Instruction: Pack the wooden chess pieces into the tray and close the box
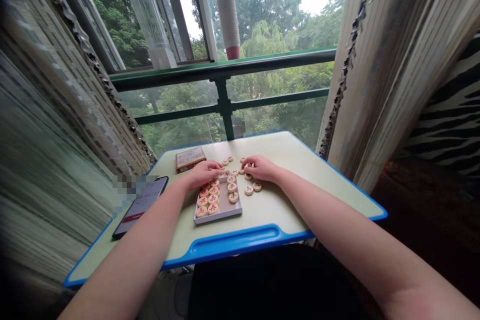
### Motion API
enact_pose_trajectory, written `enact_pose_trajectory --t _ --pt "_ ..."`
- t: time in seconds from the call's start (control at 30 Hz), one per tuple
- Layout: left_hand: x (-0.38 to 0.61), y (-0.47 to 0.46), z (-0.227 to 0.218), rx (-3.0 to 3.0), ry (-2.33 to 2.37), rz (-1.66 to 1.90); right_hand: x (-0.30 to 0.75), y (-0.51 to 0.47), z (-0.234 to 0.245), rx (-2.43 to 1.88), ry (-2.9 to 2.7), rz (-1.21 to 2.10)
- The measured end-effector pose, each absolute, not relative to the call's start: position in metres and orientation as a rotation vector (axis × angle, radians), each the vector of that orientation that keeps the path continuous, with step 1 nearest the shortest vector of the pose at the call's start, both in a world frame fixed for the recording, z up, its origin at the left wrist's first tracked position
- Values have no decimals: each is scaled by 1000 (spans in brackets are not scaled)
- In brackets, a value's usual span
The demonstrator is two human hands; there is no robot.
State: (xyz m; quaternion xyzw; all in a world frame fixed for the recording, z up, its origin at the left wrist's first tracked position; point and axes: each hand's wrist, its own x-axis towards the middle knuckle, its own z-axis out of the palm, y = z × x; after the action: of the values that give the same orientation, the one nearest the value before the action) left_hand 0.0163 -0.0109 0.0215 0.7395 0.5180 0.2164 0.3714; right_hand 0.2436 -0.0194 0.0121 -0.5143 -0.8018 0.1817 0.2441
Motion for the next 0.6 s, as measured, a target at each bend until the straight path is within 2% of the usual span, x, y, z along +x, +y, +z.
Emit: enact_pose_trajectory --t 0.3,0.6 --pt "16 -13 24 2089 1188 577 245 -19 13 -1394 -2224 450" --pt "13 -7 19 2100 1253 561 245 -18 13 -1399 -2239 456"
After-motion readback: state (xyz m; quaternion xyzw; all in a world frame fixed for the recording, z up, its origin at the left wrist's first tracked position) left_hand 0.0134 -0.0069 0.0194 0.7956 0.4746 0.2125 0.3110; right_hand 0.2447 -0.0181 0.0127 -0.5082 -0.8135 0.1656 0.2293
